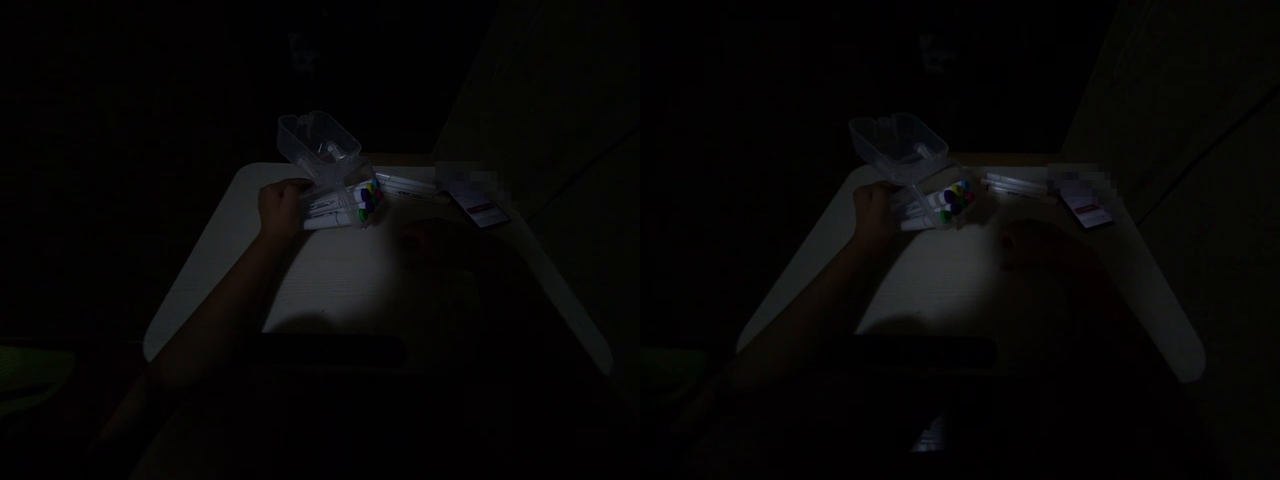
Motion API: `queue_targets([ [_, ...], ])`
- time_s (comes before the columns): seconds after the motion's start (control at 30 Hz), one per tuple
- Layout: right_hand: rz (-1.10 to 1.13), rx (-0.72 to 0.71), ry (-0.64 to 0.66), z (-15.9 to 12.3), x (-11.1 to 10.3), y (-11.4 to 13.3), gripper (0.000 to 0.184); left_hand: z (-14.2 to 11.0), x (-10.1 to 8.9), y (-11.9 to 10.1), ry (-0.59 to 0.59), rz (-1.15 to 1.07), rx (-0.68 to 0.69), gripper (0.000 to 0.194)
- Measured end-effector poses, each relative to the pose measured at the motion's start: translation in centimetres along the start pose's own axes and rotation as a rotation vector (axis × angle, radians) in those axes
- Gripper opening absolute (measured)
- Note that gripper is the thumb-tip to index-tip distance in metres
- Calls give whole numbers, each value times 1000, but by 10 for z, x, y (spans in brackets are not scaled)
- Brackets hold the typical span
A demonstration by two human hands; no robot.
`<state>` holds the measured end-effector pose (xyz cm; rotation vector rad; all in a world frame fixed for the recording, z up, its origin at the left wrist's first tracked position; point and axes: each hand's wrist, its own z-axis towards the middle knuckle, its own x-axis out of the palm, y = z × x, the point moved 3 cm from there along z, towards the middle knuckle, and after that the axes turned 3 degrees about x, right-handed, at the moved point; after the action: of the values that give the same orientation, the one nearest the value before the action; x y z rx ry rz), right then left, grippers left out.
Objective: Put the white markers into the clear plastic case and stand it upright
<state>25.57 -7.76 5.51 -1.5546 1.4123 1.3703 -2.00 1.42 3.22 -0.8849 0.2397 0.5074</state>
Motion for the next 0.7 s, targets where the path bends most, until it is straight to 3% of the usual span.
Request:
queue_targets([
  [0.17, -72, 64, 97, -2, 2, 1, 30, 0, 0, 1, -20, -38, -70, 39],
  [0.47, -64, 53, 59, 1, 0, 7, 33, -1, -2, -10, -30, -22, -88, 39],
  [0.6, -19, 39, -113, -2, -10, 14, 34, 0, -2, -7, -32, -20, -62, 39],
  [0.7, 101, 22, -411, -5, -24, 17, 25, 0, -1, -5, -28, -28, -61, 39],
])
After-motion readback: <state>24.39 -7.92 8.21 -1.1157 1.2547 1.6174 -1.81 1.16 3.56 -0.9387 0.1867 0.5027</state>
